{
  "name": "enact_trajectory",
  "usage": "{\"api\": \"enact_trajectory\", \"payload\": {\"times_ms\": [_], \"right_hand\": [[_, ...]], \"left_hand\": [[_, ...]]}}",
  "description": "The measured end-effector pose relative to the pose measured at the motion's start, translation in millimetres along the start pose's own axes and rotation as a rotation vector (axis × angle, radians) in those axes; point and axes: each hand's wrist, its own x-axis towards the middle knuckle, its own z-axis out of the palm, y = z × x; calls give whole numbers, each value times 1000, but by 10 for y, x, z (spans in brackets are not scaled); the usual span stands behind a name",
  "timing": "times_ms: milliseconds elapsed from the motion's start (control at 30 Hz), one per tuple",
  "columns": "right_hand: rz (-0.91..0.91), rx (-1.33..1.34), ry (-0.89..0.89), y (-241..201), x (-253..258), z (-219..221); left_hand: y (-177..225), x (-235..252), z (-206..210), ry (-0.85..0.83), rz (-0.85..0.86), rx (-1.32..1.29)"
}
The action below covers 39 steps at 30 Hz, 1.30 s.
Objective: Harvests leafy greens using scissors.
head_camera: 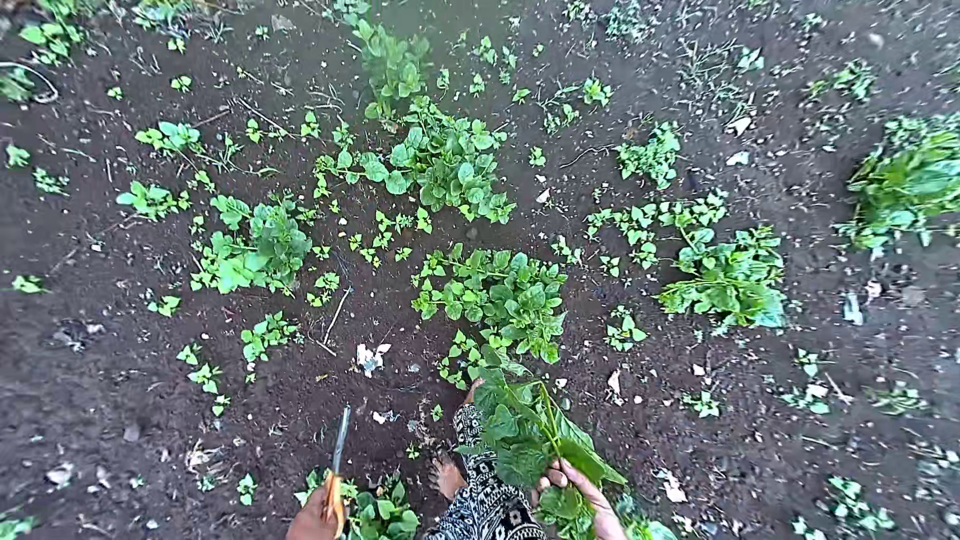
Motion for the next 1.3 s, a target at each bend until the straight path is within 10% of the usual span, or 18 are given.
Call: {"api": "enact_trajectory", "payload": {"times_ms": [333, 600, 967, 1300], "right_hand": [[93, 103, 145, -248, 839, 614], [-56, 278, 202, 166, 1809, 699], [-209, 488, 335, 955, 2885, 785], [-150, 412, 538, 178, 3372, 933]], "left_hand": [[2630, 1157, -518, 66, 166, 389], [4291, 2983, -112, 56, 301, 688], [4877, 4709, 1134, 183, 538, 971], [4753, 3129, 843, -132, 520, 783]]}}
